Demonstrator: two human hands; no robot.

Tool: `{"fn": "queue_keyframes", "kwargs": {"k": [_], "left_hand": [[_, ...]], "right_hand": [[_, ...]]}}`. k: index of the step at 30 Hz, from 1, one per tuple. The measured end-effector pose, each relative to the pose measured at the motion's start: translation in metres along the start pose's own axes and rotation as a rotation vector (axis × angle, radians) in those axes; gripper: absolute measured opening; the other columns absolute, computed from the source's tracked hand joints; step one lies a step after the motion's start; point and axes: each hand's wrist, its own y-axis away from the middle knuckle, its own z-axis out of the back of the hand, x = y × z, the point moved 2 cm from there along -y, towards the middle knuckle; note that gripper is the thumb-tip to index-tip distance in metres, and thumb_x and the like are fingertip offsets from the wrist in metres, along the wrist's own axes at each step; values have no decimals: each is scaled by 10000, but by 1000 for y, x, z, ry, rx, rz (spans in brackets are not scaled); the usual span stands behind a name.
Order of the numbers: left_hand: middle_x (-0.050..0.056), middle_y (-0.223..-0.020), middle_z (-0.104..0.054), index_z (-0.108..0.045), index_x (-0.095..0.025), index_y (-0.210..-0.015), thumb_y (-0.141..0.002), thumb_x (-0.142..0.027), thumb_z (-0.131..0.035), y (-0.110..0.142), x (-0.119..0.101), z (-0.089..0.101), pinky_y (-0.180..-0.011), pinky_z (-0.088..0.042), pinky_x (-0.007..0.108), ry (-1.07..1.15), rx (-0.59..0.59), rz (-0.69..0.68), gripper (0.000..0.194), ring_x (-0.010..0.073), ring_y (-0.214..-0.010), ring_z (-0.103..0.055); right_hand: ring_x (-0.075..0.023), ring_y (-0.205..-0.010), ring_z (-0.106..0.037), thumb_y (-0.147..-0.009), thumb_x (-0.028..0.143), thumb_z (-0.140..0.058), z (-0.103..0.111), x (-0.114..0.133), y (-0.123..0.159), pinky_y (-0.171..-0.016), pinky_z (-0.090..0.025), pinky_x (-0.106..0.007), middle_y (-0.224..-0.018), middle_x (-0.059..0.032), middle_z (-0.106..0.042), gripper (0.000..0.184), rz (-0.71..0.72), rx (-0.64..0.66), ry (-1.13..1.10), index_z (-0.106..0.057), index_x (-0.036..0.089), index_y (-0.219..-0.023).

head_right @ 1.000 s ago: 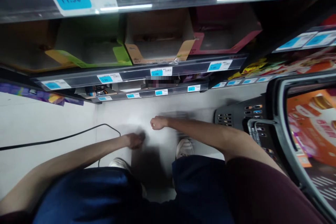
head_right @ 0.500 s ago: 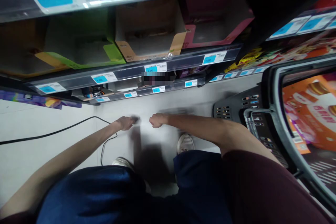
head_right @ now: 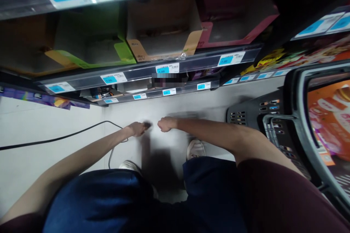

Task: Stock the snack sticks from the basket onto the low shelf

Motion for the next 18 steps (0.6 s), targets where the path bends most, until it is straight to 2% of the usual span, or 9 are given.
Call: {"fn": "queue_keyframes", "kwargs": {"k": [7,11,18], "left_hand": [[192,-1229,-655,-652,-160,-1265,-870,-224,-546,3,14,3,-886,-483,367,-64,26,40,414,336,-1083,-641],[186,-1224,-656,-641,-171,-1274,-901,-256,-507,3,9,3,-892,-487,353,-110,39,26,405,313,-1088,-642],[157,-1129,-701,-661,-178,-1225,-883,-269,-542,2,0,2,-868,-496,333,-106,36,3,374,292,-1041,-661]], "right_hand": [[-302,-1075,-656,-877,249,-562,-2,-1,0,-778,-484,-321,-1210,-171,-665,366,5,-10,3,-674,153,-1211],[-304,-1073,-657,-879,253,-557,-1,0,-1,-780,-484,-326,-1217,-170,-663,372,6,-11,4,-673,158,-1219],[-312,-1068,-659,-877,258,-557,-1,1,2,-767,-485,-331,-1221,-173,-659,375,-8,-3,12,-674,160,-1220]]}}
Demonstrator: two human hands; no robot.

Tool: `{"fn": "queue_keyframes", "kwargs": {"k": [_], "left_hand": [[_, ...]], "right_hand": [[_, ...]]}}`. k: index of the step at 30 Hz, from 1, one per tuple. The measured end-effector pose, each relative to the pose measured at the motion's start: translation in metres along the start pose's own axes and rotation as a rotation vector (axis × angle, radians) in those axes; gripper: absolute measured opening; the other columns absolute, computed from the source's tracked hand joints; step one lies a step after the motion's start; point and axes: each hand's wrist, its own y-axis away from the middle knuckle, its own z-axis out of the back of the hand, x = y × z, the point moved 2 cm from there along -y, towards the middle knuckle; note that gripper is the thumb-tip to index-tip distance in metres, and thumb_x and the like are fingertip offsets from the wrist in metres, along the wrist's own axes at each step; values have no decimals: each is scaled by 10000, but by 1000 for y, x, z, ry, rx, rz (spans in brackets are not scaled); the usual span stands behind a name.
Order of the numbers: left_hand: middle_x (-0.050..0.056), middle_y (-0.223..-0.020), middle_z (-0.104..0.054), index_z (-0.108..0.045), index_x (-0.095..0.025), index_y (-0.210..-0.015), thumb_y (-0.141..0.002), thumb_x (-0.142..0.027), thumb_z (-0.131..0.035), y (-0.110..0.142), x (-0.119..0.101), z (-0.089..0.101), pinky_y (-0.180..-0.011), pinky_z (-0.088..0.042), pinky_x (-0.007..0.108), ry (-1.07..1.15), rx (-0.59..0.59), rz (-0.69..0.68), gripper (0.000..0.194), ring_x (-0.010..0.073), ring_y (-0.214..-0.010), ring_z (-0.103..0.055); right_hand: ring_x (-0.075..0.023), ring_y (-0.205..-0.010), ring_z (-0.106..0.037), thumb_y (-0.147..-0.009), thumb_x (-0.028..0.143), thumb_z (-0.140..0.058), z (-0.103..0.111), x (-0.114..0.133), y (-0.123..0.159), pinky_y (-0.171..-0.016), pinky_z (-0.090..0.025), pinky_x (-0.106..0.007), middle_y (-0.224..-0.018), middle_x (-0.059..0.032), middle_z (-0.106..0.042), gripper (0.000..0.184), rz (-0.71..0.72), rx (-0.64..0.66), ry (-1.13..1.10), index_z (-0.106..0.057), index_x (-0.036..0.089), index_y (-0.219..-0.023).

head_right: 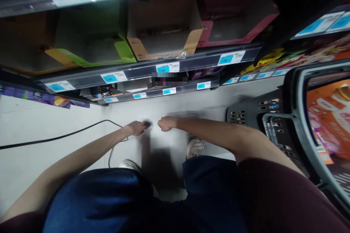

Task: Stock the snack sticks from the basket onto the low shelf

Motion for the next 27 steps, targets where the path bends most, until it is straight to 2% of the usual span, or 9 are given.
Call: {"fn": "queue_keyframes", "kwargs": {"k": [7,15,17,20,22,25,27], "left_hand": [[185,-1150,-691,-708,-160,-1145,-819,-222,-593,-3,6,-3,-880,-484,368,107,-65,9,351,331,-1042,-658],[150,-1104,-711,-710,-192,-1131,-777,-235,-636,-5,11,-6,-836,-483,316,143,-91,33,364,284,-991,-668],[134,-1061,-720,-707,-197,-1102,-769,-227,-637,-4,9,-4,-818,-483,318,213,-91,31,341,280,-972,-670],[82,-901,-724,-676,-185,-997,-751,-212,-637,-4,3,2,-760,-488,293,574,-156,20,251,229,-863,-676],[45,-844,-702,-606,-181,-962,-800,-251,-587,-6,-4,9,-694,-492,256,855,-238,13,177,172,-775,-664],[5,-747,-629,-478,-193,-869,-860,-320,-511,-10,-14,23,-580,-466,217,1235,-423,46,132,114,-639,-604],[-27,-638,-546,-404,-206,-789,-846,-317,-518,-13,-18,30,-536,-426,208,1422,-556,67,170,98,-563,-540]], "right_hand": [[-311,-1085,-652,-880,246,-558,4,2,5,-783,-488,-330,-1228,-180,-655,375,12,4,1,-670,149,-1225],[-306,-1099,-646,-892,239,-549,5,2,5,-800,-481,-323,-1238,-176,-648,366,19,5,4,-665,143,-1226],[-307,-1103,-643,-895,246,-548,5,2,5,-801,-481,-323,-1242,-179,-646,371,16,7,11,-660,142,-1234],[-308,-1100,-644,-900,252,-543,5,3,5,-802,-482,-327,-1247,-181,-642,383,7,13,12,-650,146,-1252],[-306,-1089,-648,-904,247,-530,6,3,5,-801,-484,-330,-1240,-179,-646,380,3,18,10,-651,149,-1250],[-305,-1087,-647,-902,235,-522,7,4,4,-808,-484,-334,-1237,-172,-648,371,8,18,0,-657,156,-1238],[-305,-1092,-644,-896,231,-528,7,3,4,-816,-483,-335,-1242,-168,-647,370,11,11,-15,-657,158,-1235]]}}
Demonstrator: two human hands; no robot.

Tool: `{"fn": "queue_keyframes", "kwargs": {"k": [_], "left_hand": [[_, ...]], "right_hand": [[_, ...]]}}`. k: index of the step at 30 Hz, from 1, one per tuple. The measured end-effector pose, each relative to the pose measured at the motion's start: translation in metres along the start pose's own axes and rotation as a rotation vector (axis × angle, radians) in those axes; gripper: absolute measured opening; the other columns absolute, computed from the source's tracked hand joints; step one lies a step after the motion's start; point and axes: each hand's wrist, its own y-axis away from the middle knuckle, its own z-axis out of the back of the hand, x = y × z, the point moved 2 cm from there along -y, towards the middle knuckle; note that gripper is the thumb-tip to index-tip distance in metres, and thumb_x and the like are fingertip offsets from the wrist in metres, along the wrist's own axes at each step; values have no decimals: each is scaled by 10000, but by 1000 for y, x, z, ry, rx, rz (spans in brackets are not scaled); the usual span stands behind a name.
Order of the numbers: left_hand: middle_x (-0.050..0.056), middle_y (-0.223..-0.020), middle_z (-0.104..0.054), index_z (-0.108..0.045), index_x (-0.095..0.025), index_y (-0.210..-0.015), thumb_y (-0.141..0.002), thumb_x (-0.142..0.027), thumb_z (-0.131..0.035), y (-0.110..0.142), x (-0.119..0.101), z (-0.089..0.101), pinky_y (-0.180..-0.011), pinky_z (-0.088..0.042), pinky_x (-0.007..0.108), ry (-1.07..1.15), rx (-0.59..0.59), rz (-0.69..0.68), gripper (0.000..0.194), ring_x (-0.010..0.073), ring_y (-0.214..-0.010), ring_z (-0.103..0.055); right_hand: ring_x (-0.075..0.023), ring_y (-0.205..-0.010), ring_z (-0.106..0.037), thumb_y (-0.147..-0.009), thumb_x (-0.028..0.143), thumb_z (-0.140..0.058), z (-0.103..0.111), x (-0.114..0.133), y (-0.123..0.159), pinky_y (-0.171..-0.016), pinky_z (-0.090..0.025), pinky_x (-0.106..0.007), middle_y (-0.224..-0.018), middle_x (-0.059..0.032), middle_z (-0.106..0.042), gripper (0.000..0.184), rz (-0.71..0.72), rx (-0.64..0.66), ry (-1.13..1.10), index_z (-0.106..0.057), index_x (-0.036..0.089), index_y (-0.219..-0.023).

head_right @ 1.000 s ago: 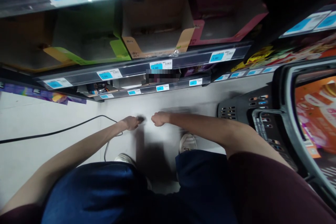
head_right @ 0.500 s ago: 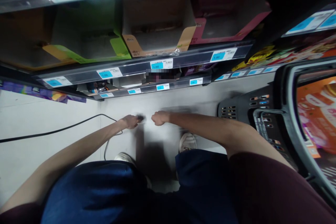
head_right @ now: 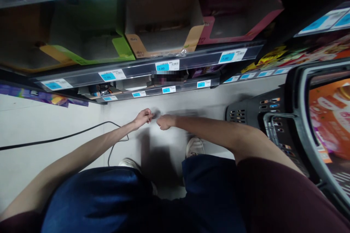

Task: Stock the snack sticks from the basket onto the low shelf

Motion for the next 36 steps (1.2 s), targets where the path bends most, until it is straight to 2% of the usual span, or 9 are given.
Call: {"fn": "queue_keyframes", "kwargs": {"k": [2,6,10,17,21,26,30,36], "left_hand": [[-48,-575,-489,-376,-211,-745,-830,-297,-513,-2,-4,-1,-522,-385,208,29,-68,-33,182,93,-530,-486],[-56,-537,-445,-398,-201,-648,-793,-261,-510,1,0,4,-539,-319,225,-163,-132,-45,193,99,-551,-429],[-60,-503,-416,-395,-197,-585,-768,-233,-508,8,6,6,-548,-290,235,-261,-121,-9,218,102,-543,-408],[-55,-445,-479,-415,-201,-555,-736,-219,-501,10,2,-5,-530,-313,229,-207,-45,-1,201,105,-503,-434],[-50,-442,-492,-422,-197,-532,-731,-214,-503,10,0,-5,-533,-329,226,-229,-56,-10,215,104,-502,-456],[-46,-493,-556,-418,-201,-567,-730,-213,-503,10,4,-2,-569,-393,220,-149,-57,6,184,102,-511,-531],[-45,-484,-551,-432,-199,-566,-730,-211,-508,9,5,-1,-559,-381,221,-150,-67,4,181,101,-504,-522],[-56,-450,-470,-435,-196,-549,-740,-233,-524,11,0,-1,-517,-302,231,-213,-102,4,213,98,-497,-428]], "right_hand": [[-308,-1094,-643,-894,234,-533,0,-1,0,-820,-483,-338,-1254,-170,-640,375,-7,-5,-13,-654,160,-1240],[-308,-1098,-643,-899,244,-536,-2,-3,0,-821,-480,-336,-1252,-173,-640,384,-17,-4,-12,-648,169,-1258],[-298,-1095,-645,-897,261,-548,-4,-4,-3,-815,-481,-324,-1242,-168,-645,393,-21,-10,-6,-641,180,-1270],[-296,-1111,-638,-893,230,-524,-5,-3,-9,-807,-478,-323,-1256,-147,-649,370,15,-11,2,-658,169,-1233],[-293,-1076,-652,-880,228,-537,-7,-5,-8,-792,-480,-319,-1220,-154,-664,365,13,-9,8,-669,161,-1213],[-299,-1067,-656,-890,243,-529,-7,-4,-4,-785,-486,-325,-1221,-170,-656,380,-7,7,24,-656,169,-1241],[-305,-1109,-639,-905,255,-521,-5,-2,-5,-817,-487,-337,-1257,-173,-634,409,-3,-9,21,-608,166,-1294],[-333,-1091,-643,-894,268,-537,-8,-5,-6,-815,-507,-371,-1236,-217,-628,500,11,-66,12,-485,83,-1356]]}}
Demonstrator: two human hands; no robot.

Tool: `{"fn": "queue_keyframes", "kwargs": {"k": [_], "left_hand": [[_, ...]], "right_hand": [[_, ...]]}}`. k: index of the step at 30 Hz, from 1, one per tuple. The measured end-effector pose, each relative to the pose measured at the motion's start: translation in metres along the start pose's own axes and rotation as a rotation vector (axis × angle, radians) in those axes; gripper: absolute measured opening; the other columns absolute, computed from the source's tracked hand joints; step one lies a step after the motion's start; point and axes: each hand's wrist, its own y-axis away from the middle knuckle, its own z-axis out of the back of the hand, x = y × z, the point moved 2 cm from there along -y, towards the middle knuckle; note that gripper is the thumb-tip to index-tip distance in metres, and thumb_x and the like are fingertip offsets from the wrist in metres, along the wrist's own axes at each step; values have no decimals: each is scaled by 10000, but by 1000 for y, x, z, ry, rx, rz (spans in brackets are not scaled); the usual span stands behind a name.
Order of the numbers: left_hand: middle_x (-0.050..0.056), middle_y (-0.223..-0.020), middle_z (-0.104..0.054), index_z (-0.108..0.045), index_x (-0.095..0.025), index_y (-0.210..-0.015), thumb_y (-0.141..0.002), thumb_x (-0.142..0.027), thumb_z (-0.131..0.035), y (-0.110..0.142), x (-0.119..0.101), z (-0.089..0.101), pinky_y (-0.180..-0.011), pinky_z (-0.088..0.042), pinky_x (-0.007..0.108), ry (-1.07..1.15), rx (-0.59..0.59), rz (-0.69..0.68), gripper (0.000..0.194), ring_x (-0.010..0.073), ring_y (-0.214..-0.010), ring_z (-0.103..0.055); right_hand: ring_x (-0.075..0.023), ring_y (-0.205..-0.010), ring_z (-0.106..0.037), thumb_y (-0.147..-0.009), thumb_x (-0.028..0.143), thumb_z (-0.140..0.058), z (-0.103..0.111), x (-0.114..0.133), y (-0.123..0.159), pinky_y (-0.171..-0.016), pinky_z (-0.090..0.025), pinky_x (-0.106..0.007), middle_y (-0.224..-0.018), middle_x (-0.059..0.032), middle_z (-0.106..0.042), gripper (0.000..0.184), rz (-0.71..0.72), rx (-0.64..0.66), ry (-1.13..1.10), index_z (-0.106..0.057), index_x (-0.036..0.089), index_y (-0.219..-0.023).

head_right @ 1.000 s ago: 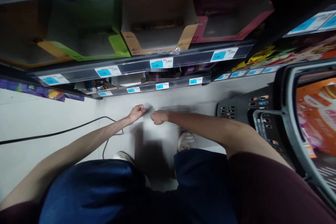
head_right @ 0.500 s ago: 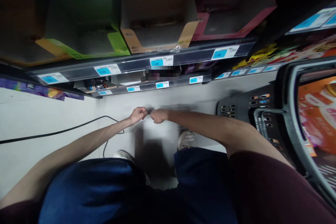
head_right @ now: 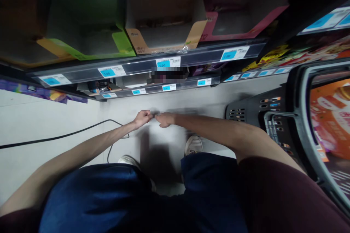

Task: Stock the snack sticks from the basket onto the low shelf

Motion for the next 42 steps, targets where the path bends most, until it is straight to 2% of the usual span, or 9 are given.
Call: {"fn": "queue_keyframes", "kwargs": {"k": [19,23,28,30,32,36,37,39,42], "left_hand": [[-44,-473,-494,-427,-200,-564,-709,-278,-512,-1,0,-1,-540,-310,242,13,28,-19,185,111,-513,-432],[-38,-487,-461,-427,-201,-558,-699,-314,-490,5,-5,4,-547,-310,247,-10,75,-74,191,119,-531,-434],[-28,-527,-489,-447,-205,-592,-698,-390,-478,-1,4,9,-570,-314,260,-171,195,-164,215,143,-566,-450],[-24,-538,-508,-425,-210,-598,-704,-415,-479,-8,5,6,-599,-334,268,-212,234,-176,237,154,-585,-468],[-14,-574,-551,-410,-212,-603,-702,-429,-488,-8,0,1,-635,-360,277,-192,260,-195,251,169,-622,-504],[8,-686,-607,-461,-216,-680,-709,-501,-517,10,-22,-16,-684,-425,288,-34,247,-157,291,202,-731,-577],[15,-721,-617,-475,-217,-709,-700,-516,-530,17,-28,-22,-689,-442,290,25,252,-136,305,207,-759,-591],[31,-796,-634,-499,-215,-766,-662,-526,-563,30,-37,-37,-682,-467,295,121,312,-107,334,211,-781,-609],[48,-881,-656,-541,-216,-858,-604,-519,-608,47,-40,-58,-638,-476,297,181,458,-50,401,212,-768,-622]], "right_hand": [[-311,-1101,-645,-911,260,-531,8,6,10,-822,-507,-344,-1249,-195,-633,481,0,24,17,-492,88,-1358],[-283,-1043,-665,-920,244,-519,25,9,25,-766,-500,-318,-1217,-165,-661,361,13,42,33,-601,113,-1246],[-237,-894,-670,-917,243,-541,71,-1,53,-684,-468,-277,-1016,-121,-724,200,43,-22,104,-686,127,-989],[-212,-888,-650,-927,236,-552,92,-4,80,-699,-457,-259,-993,-97,-722,167,93,-163,61,-673,132,-974],[-151,-878,-626,-967,228,-520,110,2,123,-740,-445,-217,-985,-56,-713,159,212,-324,-89,-640,133,-1009],[-90,-760,-601,-1017,247,-441,125,15,247,-717,-446,-191,-883,-27,-675,192,417,-530,-454,-577,113,-1038],[-93,-764,-608,-1002,255,-481,122,12,279,-710,-453,-197,-897,-39,-666,184,396,-572,-510,-574,105,-1052],[-92,-755,-612,-999,260,-485,110,-10,335,-710,-463,-211,-922,-45,-653,176,212,-733,-594,-579,119,-1044],[-104,-682,-588,-966,375,-548,71,-76,401,-657,-462,-219,-785,-18,-620,238,-179,-1048,-650,-577,139,-969]]}}
